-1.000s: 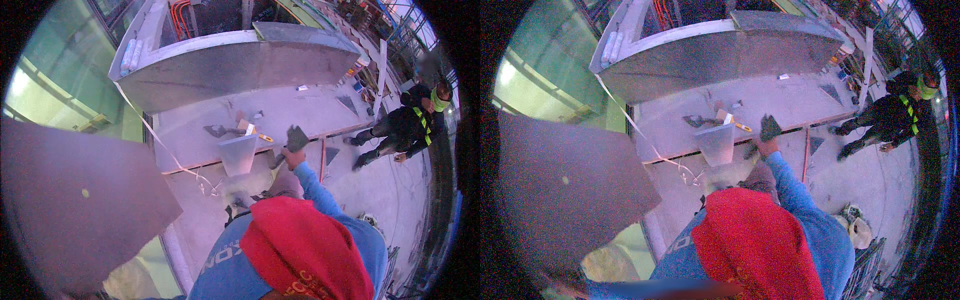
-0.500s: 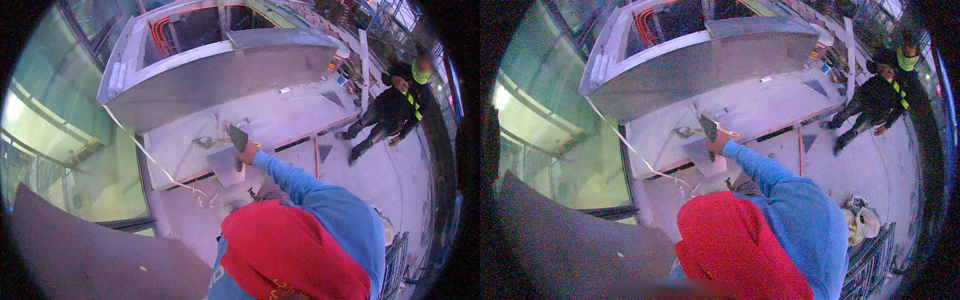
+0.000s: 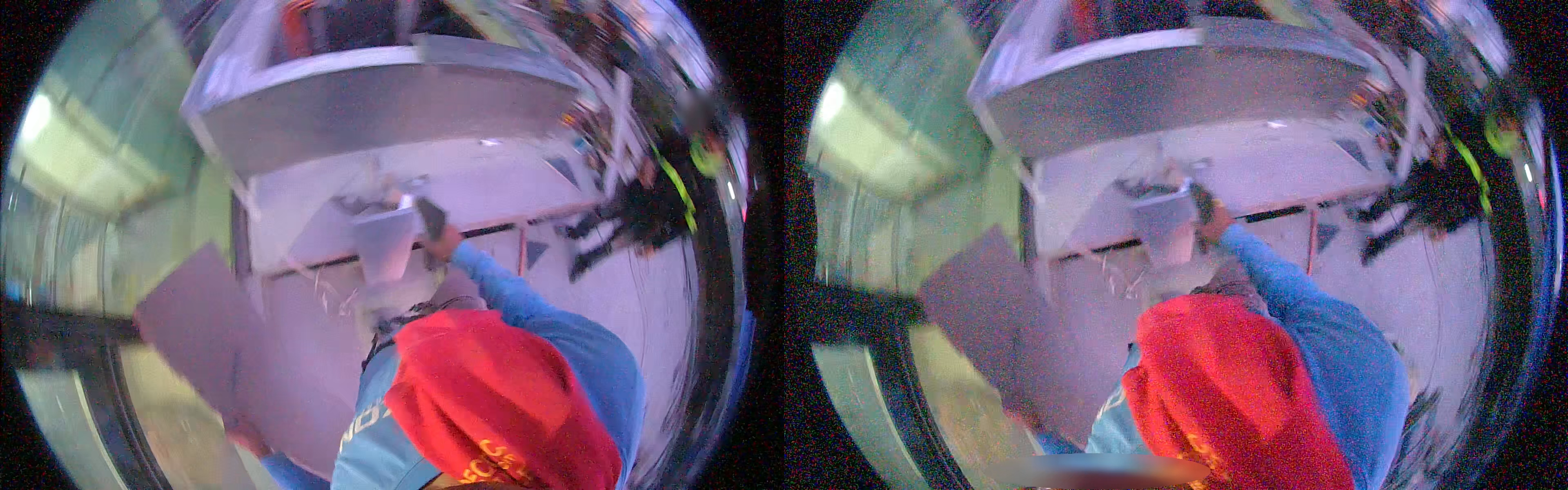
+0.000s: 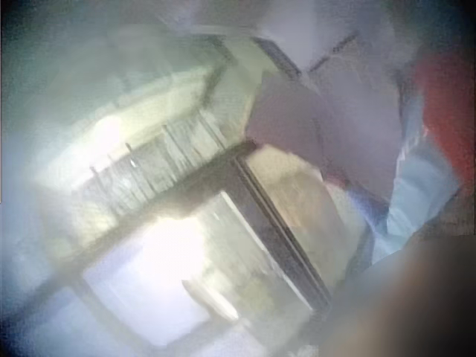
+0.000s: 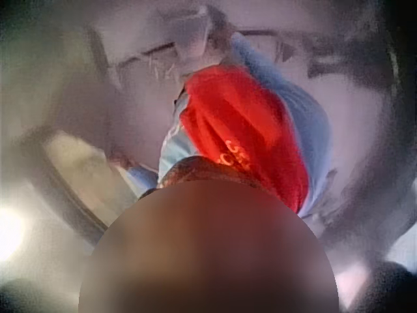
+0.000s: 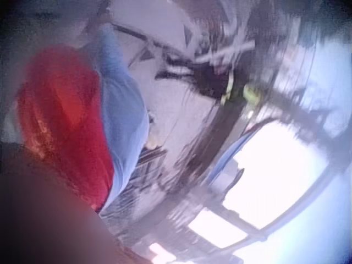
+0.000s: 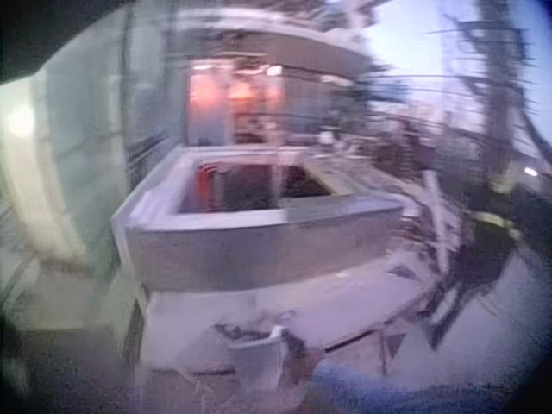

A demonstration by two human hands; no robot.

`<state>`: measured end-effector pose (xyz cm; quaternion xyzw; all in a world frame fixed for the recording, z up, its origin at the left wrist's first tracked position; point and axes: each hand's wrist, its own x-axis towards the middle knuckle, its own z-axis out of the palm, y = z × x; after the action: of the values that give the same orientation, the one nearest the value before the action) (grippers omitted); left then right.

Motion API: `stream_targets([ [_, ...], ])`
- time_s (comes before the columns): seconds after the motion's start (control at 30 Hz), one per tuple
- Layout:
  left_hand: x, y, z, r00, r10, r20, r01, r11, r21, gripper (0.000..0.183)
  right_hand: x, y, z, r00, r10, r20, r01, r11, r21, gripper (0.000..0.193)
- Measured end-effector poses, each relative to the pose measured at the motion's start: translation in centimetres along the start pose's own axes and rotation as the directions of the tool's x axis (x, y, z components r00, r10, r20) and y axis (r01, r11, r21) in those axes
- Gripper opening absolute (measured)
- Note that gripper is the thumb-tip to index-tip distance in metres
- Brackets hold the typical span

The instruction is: The person positions a large stone tile onto a prepared floor surface, aligns it with adjacent tiles, and uses a trowel to apply and smooth adhesive or grout along the edges. The person then scrapes excess material from the tile surface and continues to adjust the tile placement.

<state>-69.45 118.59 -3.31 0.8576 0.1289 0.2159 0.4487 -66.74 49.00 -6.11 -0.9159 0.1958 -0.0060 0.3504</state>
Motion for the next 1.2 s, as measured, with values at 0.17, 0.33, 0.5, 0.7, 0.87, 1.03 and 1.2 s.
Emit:
stream_targets([
  [0.17,-3.0,-1.7,-1.9,0.999,0.021,-0.046,-0.023,0.998,-0.054,0.030,0.4,0.3,1.7,0.977,-0.209,0.046,0.203,0.974,0.104,0.051],
  [0.33,-5.3,-3.8,-5.3,0.957,-0.201,-0.211,0.207,0.978,0.006,0.028,2.8,-0.9,3.7,0.929,-0.283,0.237,0.287,0.958,0.017,0.033],
  [0.5,-4.7,-6.7,-9.5,0.908,-0.262,-0.326,0.231,0.964,-0.131,0.029,4.6,-1.7,5.7,0.907,-0.220,0.358,0.279,0.953,-0.121,0.059],
  [0.7,-2.9,-9.6,-12.9,0.908,-0.300,-0.293,0.263,0.952,-0.158,0.035,3.6,-0.7,6.0,0.741,-0.668,0.071,0.665,0.714,-0.219,0.049],
  [0.87,-5.2,-13.3,-16.6,0.866,-0.387,-0.316,0.339,0.920,-0.197,0.040,3.1,3.9,3.8,0.967,-0.198,0.159,0.198,0.980,0.011,0.057],
  [1.03,-14.0,-15.8,-24.8,0.681,-0.638,-0.358,0.401,0.735,-0.548,0.063,3.7,9.1,2.1,0.959,-0.245,0.142,0.251,0.968,-0.025,0.061],
  [1.2,-8.9,-6.3,-27.0,0.784,0.300,-0.544,0.439,0.353,0.827,0.082,5.8,10.9,3.5,0.929,-0.269,0.253,0.298,0.951,-0.083,0.064],
])
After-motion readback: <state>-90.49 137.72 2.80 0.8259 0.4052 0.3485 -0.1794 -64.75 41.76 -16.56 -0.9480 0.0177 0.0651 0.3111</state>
